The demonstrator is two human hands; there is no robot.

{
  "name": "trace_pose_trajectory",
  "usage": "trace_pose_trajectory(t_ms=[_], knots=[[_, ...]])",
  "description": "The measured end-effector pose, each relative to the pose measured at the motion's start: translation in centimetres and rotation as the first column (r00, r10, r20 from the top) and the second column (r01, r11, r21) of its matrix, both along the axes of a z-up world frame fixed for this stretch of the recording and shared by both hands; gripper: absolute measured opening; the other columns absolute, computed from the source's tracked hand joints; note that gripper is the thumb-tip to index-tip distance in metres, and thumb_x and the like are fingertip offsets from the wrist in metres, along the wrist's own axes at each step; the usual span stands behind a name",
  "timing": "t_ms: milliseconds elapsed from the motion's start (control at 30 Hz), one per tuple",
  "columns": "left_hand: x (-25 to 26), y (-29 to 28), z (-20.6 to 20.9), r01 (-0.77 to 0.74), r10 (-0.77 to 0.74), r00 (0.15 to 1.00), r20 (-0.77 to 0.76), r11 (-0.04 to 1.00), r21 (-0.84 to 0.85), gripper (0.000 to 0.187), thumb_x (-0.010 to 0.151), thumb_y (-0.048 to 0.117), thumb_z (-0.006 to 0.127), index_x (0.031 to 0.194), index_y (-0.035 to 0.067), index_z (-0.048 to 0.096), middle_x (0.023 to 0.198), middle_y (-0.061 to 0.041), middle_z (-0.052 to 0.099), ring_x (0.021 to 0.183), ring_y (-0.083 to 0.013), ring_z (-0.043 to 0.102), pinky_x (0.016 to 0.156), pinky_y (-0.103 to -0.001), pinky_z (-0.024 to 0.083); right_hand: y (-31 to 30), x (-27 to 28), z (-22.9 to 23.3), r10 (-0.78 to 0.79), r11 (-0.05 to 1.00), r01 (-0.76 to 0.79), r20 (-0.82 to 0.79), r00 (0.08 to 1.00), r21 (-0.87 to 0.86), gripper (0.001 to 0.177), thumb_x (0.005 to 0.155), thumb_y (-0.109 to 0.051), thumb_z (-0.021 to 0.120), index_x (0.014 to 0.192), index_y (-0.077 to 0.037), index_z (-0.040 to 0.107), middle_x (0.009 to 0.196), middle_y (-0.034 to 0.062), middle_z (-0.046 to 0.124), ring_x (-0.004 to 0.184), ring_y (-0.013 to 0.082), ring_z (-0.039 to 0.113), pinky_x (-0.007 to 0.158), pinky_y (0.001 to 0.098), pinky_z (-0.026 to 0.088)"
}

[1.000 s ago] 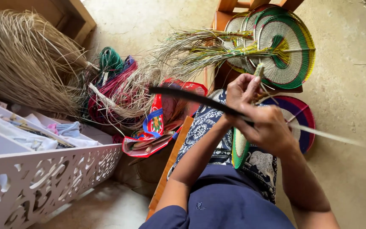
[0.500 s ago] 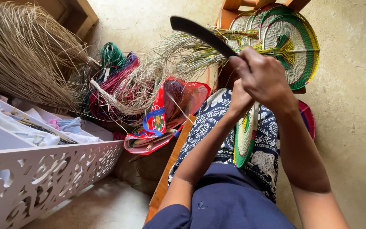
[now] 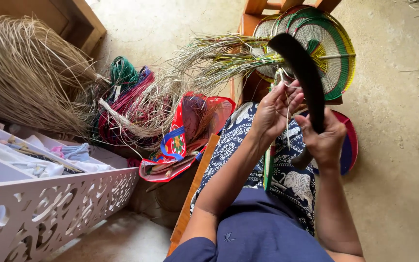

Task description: Weaving dried fibers into a circular mat using a small tool

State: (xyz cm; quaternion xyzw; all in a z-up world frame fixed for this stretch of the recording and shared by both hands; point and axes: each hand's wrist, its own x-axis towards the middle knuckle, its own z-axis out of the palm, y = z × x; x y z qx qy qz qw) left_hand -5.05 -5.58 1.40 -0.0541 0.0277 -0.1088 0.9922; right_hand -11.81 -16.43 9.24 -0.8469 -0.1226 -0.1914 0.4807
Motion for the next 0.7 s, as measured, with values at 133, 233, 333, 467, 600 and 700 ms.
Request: trace_pose_trajectory(t_ms=[133, 233, 333, 467, 600, 700], knots=[[0.4, -0.8, -0.6, -0.009, 0.008, 1.000, -0.006, 0.998, -0.058, 0.014, 0.108, 0.011, 0.060, 0.116, 0.003, 0.068, 0.115, -0.015, 0.074, 0.109, -0.0272, 0.073, 0.099, -0.043, 0.060, -0.4, -0.5, -2.8, -0.067, 0.997, 0.066, -0.023, 0.998, -0.032, 0.030, 0.092, -0.021, 0.091, 0.083, -0.006, 0.066, 0.053, 0.0085, 0.056, 0.049, 0.0146, 0.058, 0.050, 0.0250, 0.043], [-0.7, -0.8, 1.0, -0.058, 0.059, 0.998, -0.025, 0.998, 0.004, 0.011, 0.110, 0.014, 0.059, 0.112, 0.007, 0.067, 0.113, -0.012, 0.075, 0.112, -0.0259, 0.071, 0.102, -0.042, 0.058, 0.1, -0.2, -2.9, -0.063, 0.998, 0.063, -0.030, 0.998, -0.007, 0.042, 0.089, -0.042, 0.092, 0.085, -0.008, 0.068, 0.061, 0.0110, 0.061, 0.057, 0.0187, 0.061, 0.055, 0.0317, 0.047], [-1.6, -1.1, 2.2, -0.030, 0.031, 0.999, -0.008, 0.997, 0.068, 0.012, 0.113, 0.025, 0.057, 0.113, 0.016, 0.066, 0.118, -0.001, 0.075, 0.119, -0.0207, 0.067, 0.102, -0.041, 0.056, 2.0, 0.4, -1.6, -0.058, 0.997, 0.056, 0.048, 0.997, 0.046, 0.041, 0.087, -0.033, 0.096, 0.079, -0.008, 0.064, 0.056, 0.0095, 0.060, 0.048, 0.0150, 0.054, 0.054, 0.0298, 0.048], [-2.1, -0.6, 3.7, -0.082, 0.082, 0.997, -0.003, 0.992, 0.099, 0.014, 0.112, 0.025, 0.058, 0.110, 0.018, 0.069, 0.122, -0.004, 0.075, 0.119, -0.0218, 0.068, 0.101, -0.041, 0.056, 2.3, 0.4, -0.4, -0.069, 0.997, 0.066, 0.083, 0.994, 0.041, 0.037, 0.101, -0.033, 0.082, 0.084, -0.006, 0.062, 0.059, 0.0135, 0.053, 0.056, 0.0156, 0.053, 0.058, 0.0313, 0.045], [-1.5, -1.3, 1.8, -0.084, 0.083, 0.996, 0.016, 0.993, 0.085, 0.014, 0.112, 0.023, 0.058, 0.112, 0.015, 0.070, 0.120, -0.005, 0.075, 0.117, -0.0235, 0.068, 0.103, -0.041, 0.055, 2.8, 0.5, 1.2, -0.044, 0.993, 0.039, 0.046, 0.998, 0.108, 0.036, 0.113, -0.019, 0.063, 0.079, -0.009, 0.062, 0.047, 0.0029, 0.052, 0.043, 0.0120, 0.055, 0.051, 0.0229, 0.046], [-0.1, -2.0, -0.8, -0.072, 0.068, 0.997, 0.034, 0.987, 0.144, 0.014, 0.112, 0.022, 0.058, 0.114, 0.014, 0.069, 0.112, -0.004, 0.076, 0.112, -0.0230, 0.070, 0.103, -0.040, 0.055, 1.4, 0.2, -0.7, 0.054, 0.983, -0.048, -0.029, 0.998, 0.175, 0.042, 0.112, -0.016, 0.060, 0.070, -0.012, 0.060, 0.046, 0.0040, 0.054, 0.037, 0.0113, 0.053, 0.048, 0.0211, 0.044]])
